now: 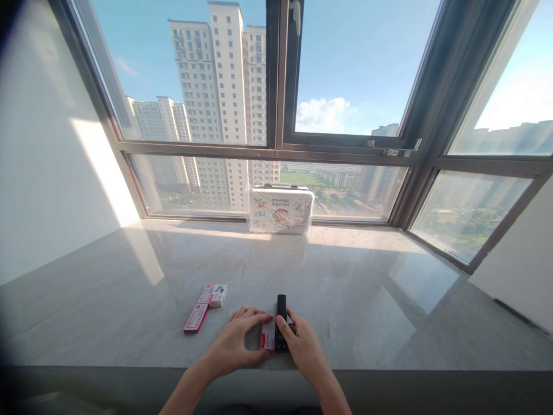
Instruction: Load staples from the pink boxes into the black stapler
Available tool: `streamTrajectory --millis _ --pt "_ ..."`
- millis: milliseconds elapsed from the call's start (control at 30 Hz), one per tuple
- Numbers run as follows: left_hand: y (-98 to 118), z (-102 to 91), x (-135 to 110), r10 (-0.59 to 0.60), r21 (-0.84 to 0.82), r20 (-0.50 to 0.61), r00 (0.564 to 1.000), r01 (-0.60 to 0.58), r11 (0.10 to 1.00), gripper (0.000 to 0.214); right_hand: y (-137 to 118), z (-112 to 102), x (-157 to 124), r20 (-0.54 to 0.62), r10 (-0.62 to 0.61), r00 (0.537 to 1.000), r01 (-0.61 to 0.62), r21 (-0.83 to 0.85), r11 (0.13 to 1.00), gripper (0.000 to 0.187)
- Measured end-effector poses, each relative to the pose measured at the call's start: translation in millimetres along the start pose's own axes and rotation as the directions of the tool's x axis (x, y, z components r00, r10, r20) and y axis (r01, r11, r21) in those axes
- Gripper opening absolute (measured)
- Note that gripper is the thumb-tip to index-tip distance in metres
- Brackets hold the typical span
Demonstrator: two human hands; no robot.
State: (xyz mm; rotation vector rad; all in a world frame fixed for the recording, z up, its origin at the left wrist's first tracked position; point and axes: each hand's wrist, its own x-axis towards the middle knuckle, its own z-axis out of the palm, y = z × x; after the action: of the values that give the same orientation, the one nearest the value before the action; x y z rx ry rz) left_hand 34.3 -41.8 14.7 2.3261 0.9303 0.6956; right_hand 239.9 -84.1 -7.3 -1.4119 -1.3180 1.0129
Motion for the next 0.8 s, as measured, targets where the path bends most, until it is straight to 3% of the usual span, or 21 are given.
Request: streamTrajectory --millis 67,133,200,300,367,500,600,700,800 --pt "-2 -4.2 -5 -0.005 -0.056 -0.070 0.998 0.001 0.998 0.061 5 -4 0 -0.058 0.049 0.997 -0.049 0.005 0.999 0.080" --pt "-13 -14.1 -16 -0.040 -0.077 -0.215 0.976 0.024 0.997 0.044 9 -6 -1 -0.099 0.081 0.992 -0.080 0.011 0.997 0.083" --pt "-34 -28.9 -35 -0.095 -0.003 -0.401 0.911 0.102 0.995 0.041 12 -8 -1 -0.107 0.087 0.990 -0.086 0.012 0.996 0.083" --pt "-73 -50.8 -74 -0.176 0.212 -0.604 0.777 0.370 0.905 0.043 15 -7 -2 -0.098 0.085 0.992 -0.085 0.003 0.996 0.082" --pt "-92 -59.0 -97 -0.192 0.314 -0.583 0.790 0.437 0.843 0.042 14 -6 -2 -0.079 0.087 0.993 -0.087 -0.005 0.996 0.082" --pt "-97 -57.6 -112 -0.168 0.333 -0.425 0.890 0.326 0.885 0.033 9 -6 -3 -0.045 0.101 0.994 -0.102 -0.018 0.995 0.080" --pt "-75 -49.4 -96 -0.170 0.206 -0.272 0.947 0.230 0.951 0.028 3 -5 -6 -0.044 0.096 0.994 -0.098 -0.031 0.995 0.078" --pt "-47 -40.9 -69 -0.174 0.030 -0.140 0.975 0.179 0.983 0.030 0 -5 -7 -0.043 0.085 0.995 -0.087 -0.042 0.995 0.077" --pt "-21 -29.8 -41 -0.159 -0.099 -0.126 0.979 0.147 0.984 0.041 0 -4 -7 -0.051 0.074 0.996 -0.076 -0.054 0.996 0.075"
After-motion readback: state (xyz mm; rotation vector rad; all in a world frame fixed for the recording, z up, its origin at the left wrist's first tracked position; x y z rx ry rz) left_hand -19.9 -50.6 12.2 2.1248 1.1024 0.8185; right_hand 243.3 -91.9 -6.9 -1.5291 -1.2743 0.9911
